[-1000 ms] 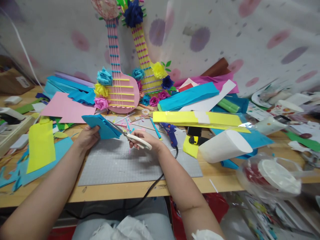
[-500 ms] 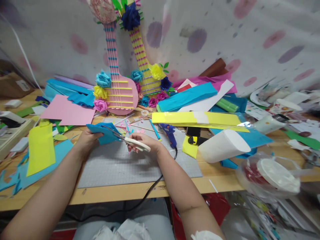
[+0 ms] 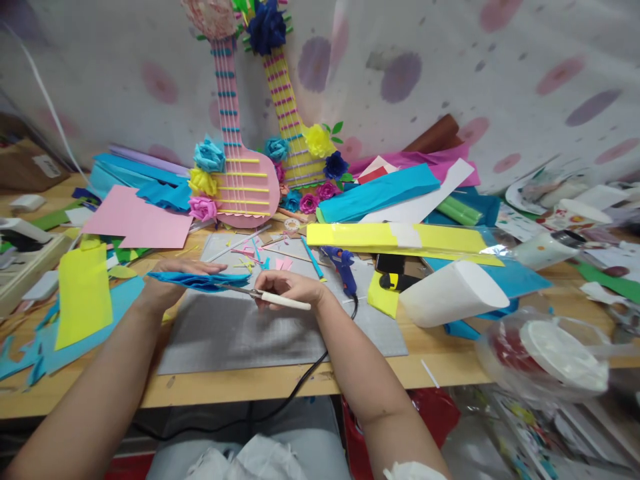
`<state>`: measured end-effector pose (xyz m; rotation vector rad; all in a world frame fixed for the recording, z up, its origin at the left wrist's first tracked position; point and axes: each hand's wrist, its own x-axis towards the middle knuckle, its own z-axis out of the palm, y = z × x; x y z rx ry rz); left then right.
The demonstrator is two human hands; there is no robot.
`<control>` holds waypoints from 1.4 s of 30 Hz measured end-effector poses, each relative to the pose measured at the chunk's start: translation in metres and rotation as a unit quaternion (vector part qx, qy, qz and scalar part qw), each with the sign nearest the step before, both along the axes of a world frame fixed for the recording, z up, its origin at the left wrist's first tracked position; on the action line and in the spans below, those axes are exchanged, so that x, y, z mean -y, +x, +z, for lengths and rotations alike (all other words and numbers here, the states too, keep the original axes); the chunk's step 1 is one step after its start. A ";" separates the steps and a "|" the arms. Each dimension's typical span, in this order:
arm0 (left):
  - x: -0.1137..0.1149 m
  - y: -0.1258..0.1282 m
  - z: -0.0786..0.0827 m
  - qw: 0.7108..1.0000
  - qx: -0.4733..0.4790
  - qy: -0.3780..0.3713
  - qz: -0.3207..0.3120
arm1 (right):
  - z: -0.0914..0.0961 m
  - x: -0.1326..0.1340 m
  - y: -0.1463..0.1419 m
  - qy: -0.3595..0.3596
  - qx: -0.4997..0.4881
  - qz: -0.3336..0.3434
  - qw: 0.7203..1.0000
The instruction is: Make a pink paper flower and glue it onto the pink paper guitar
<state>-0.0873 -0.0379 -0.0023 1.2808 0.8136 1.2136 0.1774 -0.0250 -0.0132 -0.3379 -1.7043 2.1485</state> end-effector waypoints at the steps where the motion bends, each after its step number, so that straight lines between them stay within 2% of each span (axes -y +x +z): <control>1: 0.001 0.001 0.000 1.000 0.004 0.000 -0.005 | 0.000 0.000 -0.001 0.001 -0.001 -0.001 1.000; 7: 0.003 0.015 -0.010 0.999 -0.001 -0.020 0.033 | 0.000 0.000 -0.009 0.002 -0.007 -0.016 1.000; 13: 0.002 0.041 -0.017 0.986 0.116 -0.091 0.083 | 0.001 0.001 -0.016 -0.001 -0.023 -0.079 0.997; 21: 0.000 0.044 -0.024 0.969 0.165 -0.162 0.082 | -0.002 0.001 -0.020 -0.041 -0.048 -0.091 0.994; 30: 0.000 0.049 -0.031 0.965 0.185 -0.177 0.062 | 0.003 0.004 -0.026 -0.018 -0.060 -0.085 0.994; 37: 0.000 0.051 -0.030 0.954 0.222 -0.194 0.062 | -0.001 0.003 -0.028 -0.030 -0.073 -0.057 0.995; 42: -0.002 0.053 -0.029 0.949 0.253 -0.179 0.060 | 0.004 0.007 -0.031 -0.024 -0.032 -0.108 0.993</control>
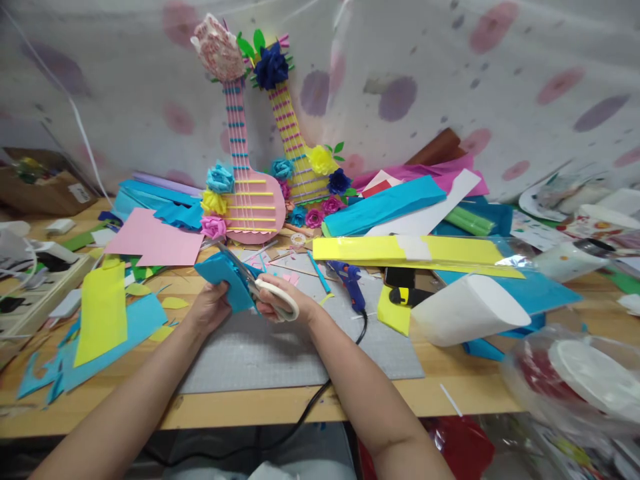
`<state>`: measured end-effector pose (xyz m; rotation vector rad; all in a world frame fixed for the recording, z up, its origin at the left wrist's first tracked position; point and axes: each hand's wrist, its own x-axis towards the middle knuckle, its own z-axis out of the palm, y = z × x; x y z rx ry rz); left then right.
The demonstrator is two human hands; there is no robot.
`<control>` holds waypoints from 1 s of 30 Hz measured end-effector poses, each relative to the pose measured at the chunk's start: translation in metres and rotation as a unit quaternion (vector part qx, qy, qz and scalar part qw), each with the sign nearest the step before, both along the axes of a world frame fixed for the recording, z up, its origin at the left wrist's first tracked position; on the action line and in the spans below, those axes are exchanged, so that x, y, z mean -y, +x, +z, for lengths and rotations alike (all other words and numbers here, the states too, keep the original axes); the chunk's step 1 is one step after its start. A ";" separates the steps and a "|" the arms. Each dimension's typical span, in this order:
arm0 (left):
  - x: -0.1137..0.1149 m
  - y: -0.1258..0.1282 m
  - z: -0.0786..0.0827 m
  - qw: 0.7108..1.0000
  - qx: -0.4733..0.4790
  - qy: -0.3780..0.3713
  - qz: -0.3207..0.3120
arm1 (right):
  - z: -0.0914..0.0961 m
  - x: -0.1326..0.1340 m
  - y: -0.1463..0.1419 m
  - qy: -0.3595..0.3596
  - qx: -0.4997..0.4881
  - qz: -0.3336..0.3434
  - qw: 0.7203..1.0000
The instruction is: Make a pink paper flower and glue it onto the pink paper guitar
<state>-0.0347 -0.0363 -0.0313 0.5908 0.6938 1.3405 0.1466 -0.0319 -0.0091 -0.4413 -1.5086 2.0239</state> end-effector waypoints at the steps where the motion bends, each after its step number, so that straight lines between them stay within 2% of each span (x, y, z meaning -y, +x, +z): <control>1: 0.000 0.000 0.000 1.000 0.003 -0.001 0.001 | 0.003 0.001 0.001 0.005 0.008 -0.016 1.000; 7: -0.001 -0.010 0.003 0.999 0.012 -0.030 0.024 | 0.012 -0.001 0.019 0.061 0.030 -0.091 0.994; 9: -0.001 -0.014 0.004 0.998 0.009 -0.045 0.042 | 0.010 -0.006 0.027 0.070 0.078 -0.143 0.984; 11: -0.002 -0.016 0.006 0.996 0.006 -0.061 0.067 | 0.007 -0.010 0.032 0.102 0.157 -0.228 0.956; 13: -0.003 -0.016 0.009 0.994 -0.001 -0.075 0.085 | 0.005 -0.011 0.031 0.151 0.247 -0.286 0.914; 16: -0.002 -0.013 0.013 0.992 -0.024 -0.083 0.092 | 0.005 -0.008 0.022 0.237 0.346 -0.293 0.859; 18: -0.001 -0.010 0.016 0.992 -0.042 -0.081 0.088 | 0.006 -0.005 0.012 0.292 0.375 -0.293 0.830; 20: 0.000 -0.008 0.017 0.992 -0.053 -0.079 0.087 | 0.006 -0.003 0.001 0.310 0.381 -0.308 0.815; 21: 0.000 -0.007 0.017 0.991 -0.057 -0.079 0.088 | 0.004 -0.002 -0.004 0.295 0.375 -0.320 0.818; 25: -0.001 -0.004 0.012 0.989 -0.094 -0.079 0.077 | -0.004 -0.005 -0.020 0.158 0.267 -0.356 0.882; 26: -0.001 -0.002 0.010 0.988 -0.111 -0.080 0.071 | -0.006 -0.007 -0.021 0.129 0.236 -0.367 0.890; 30: 0.000 0.005 0.005 0.979 -0.175 -0.081 0.062 | -0.012 -0.013 -0.022 0.090 0.199 -0.410 0.885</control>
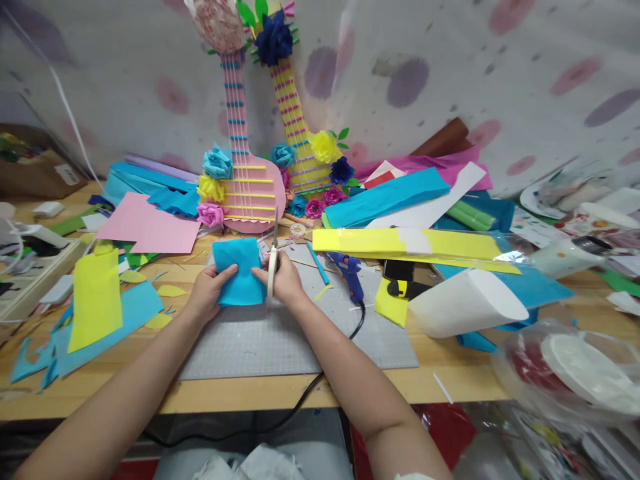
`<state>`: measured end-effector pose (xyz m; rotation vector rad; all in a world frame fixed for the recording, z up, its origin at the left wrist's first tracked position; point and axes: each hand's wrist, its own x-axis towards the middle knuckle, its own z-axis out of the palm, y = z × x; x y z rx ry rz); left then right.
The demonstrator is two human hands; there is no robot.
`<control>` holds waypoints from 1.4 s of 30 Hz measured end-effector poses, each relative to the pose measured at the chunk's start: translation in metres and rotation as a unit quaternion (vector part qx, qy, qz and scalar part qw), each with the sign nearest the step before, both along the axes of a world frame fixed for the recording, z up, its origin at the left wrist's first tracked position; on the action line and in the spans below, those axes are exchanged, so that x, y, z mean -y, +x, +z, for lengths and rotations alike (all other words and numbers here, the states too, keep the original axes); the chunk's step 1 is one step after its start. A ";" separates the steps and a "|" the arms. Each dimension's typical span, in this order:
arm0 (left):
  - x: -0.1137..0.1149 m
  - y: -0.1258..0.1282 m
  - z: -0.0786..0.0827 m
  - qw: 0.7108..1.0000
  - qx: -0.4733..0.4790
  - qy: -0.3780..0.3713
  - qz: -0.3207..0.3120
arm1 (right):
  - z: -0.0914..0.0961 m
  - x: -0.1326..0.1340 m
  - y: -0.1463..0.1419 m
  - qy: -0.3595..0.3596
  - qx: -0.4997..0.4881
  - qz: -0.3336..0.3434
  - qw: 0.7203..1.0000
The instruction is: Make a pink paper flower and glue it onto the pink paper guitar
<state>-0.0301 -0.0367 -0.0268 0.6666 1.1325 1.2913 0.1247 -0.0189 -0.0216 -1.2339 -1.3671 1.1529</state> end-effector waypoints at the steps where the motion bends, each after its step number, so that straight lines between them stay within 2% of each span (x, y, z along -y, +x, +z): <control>1: 0.000 0.001 -0.001 1.000 -0.011 0.004 0.001 | -0.001 -0.001 0.001 -0.001 0.006 -0.009 1.000; 4: 0.000 0.003 0.001 1.000 -0.021 0.012 0.002 | -0.002 -0.004 0.005 0.002 0.029 -0.019 0.999; 9: -0.004 0.000 0.007 0.999 0.048 -0.002 -0.021 | -0.004 -0.002 0.006 0.012 0.060 0.026 0.998; 14: -0.008 0.000 0.007 0.998 0.055 -0.011 0.026 | 0.000 0.003 0.009 0.044 0.149 0.052 0.987; 16: -0.010 -0.001 0.006 0.995 0.082 -0.007 0.054 | 0.007 0.006 0.012 0.069 0.224 0.059 0.970; 19: -0.013 -0.005 0.004 0.988 0.125 -0.009 0.090 | 0.017 0.011 0.019 0.099 0.346 0.058 0.931; 23: -0.015 -0.010 0.003 0.983 0.159 -0.003 0.095 | 0.023 0.017 0.021 0.125 0.427 0.072 0.892; 30: -0.013 -0.007 0.003 0.982 0.170 -0.001 0.085 | 0.022 0.019 0.013 0.145 0.470 0.061 0.869; 42: -0.013 -0.008 0.003 0.982 0.175 -0.005 0.068 | 0.019 0.017 0.011 0.154 0.474 0.050 0.866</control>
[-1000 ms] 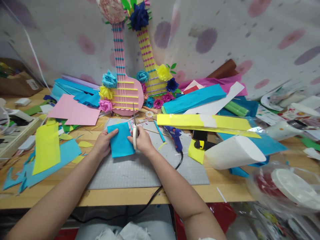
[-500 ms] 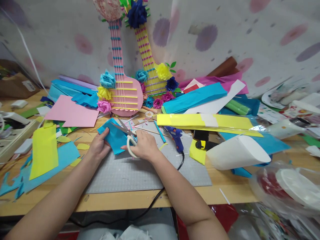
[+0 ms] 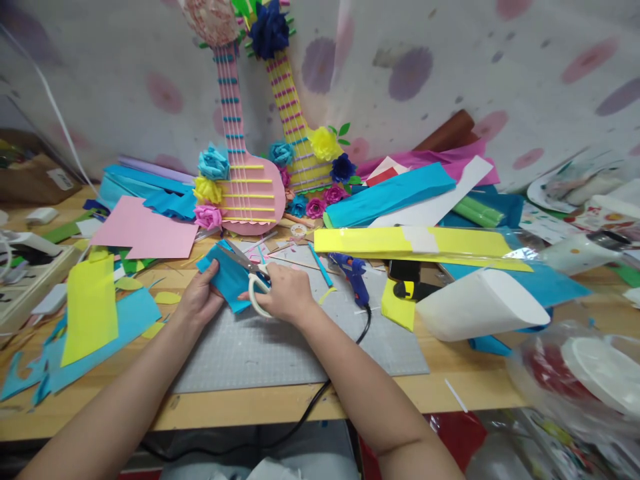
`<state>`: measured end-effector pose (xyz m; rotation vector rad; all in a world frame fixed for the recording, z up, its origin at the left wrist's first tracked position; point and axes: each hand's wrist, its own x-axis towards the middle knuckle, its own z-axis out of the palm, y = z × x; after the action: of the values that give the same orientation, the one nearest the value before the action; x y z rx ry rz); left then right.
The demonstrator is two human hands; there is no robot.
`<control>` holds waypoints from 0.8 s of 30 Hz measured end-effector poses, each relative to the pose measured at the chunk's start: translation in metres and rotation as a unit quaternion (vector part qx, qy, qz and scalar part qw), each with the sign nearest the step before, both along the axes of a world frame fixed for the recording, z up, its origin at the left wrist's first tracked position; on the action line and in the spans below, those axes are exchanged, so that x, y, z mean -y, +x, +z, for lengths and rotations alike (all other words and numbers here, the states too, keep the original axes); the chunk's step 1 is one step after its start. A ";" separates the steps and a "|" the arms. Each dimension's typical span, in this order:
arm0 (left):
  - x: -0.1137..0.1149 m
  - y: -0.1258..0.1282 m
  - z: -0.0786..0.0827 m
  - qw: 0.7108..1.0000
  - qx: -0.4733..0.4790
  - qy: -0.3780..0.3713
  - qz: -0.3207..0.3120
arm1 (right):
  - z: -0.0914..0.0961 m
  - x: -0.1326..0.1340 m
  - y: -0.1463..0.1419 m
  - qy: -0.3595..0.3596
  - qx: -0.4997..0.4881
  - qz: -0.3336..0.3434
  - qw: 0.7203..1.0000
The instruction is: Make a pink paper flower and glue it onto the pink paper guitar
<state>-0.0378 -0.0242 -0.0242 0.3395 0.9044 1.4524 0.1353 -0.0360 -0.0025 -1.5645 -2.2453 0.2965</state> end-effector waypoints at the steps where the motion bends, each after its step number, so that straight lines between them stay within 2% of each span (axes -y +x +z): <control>1: 0.000 0.000 0.000 1.000 0.002 0.002 -0.001 | -0.001 0.000 0.000 0.000 -0.001 0.001 1.000; 13: 0.001 -0.001 0.003 1.000 0.011 -0.007 0.003 | 0.004 0.001 0.003 0.008 0.016 0.012 1.000; 24: -0.002 -0.004 -0.006 1.000 0.011 0.007 -0.010 | 0.002 -0.001 0.003 -0.015 -0.019 0.023 0.999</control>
<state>-0.0416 -0.0225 -0.0299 0.3404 0.8718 1.4421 0.1384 -0.0351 -0.0007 -1.5104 -2.2598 0.3720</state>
